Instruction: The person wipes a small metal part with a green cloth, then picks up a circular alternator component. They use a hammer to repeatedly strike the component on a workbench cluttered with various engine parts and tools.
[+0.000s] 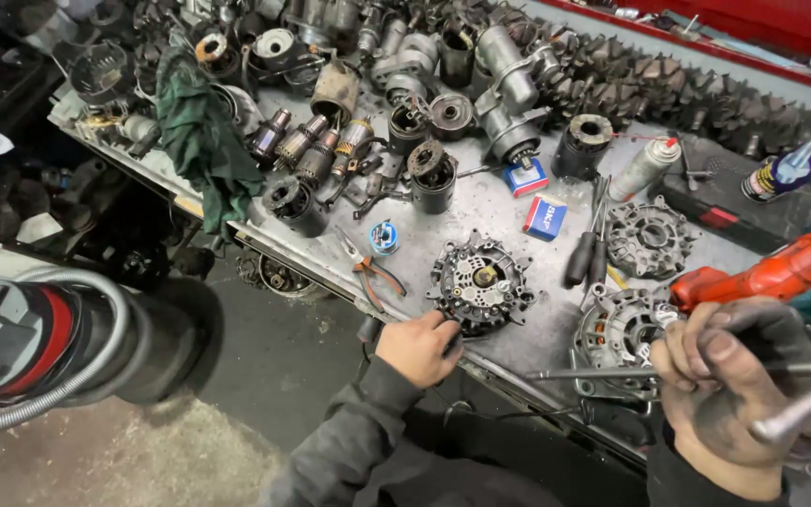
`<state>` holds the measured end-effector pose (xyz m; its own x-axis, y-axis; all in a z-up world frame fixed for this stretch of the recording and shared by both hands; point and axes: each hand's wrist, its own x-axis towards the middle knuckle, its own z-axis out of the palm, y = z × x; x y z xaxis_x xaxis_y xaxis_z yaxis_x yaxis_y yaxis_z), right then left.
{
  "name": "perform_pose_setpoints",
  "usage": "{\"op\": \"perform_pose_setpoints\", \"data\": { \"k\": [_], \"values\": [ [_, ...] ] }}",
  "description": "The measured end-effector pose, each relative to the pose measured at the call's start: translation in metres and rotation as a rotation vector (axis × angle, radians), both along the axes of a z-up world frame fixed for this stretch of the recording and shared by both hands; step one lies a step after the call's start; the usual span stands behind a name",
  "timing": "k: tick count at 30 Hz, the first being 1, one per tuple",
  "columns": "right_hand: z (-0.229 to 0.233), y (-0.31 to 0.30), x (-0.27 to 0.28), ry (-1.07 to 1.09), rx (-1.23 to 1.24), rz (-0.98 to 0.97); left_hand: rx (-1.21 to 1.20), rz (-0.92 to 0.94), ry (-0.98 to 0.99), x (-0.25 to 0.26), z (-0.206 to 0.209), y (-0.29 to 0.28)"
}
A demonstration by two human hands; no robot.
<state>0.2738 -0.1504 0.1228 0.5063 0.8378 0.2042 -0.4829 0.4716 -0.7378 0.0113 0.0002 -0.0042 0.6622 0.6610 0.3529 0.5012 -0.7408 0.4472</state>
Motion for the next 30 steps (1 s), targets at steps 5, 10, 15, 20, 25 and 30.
{"op": "perform_pose_setpoints", "data": {
  "k": [5, 10, 15, 20, 25, 30],
  "values": [
    [-0.018, -0.017, 0.011, -0.022, -0.015, -0.027, -0.036, 0.079, 0.159, 0.018, 0.004, -0.004],
    [-0.032, -0.018, 0.016, 0.020, -0.043, -0.002, -0.059, 0.091, 0.255, 0.034, 0.001, -0.002],
    [-0.028, -0.009, 0.013, 0.062, -0.044, 0.024, -0.071, 0.168, 0.395, 0.044, 0.011, -0.007],
    [-0.024, -0.002, 0.015, 0.059, -0.057, 0.007, -0.071, 0.247, 0.418, 0.026, -0.006, 0.010],
    [-0.030, 0.015, 0.022, 0.031, -0.036, 0.028, 0.207, -0.028, 0.381, -0.007, -0.019, 0.056],
    [-0.024, 0.040, 0.016, -0.040, -0.031, 0.045, 0.524, -0.260, 0.244, -0.022, -0.024, 0.098]
  ]
}}
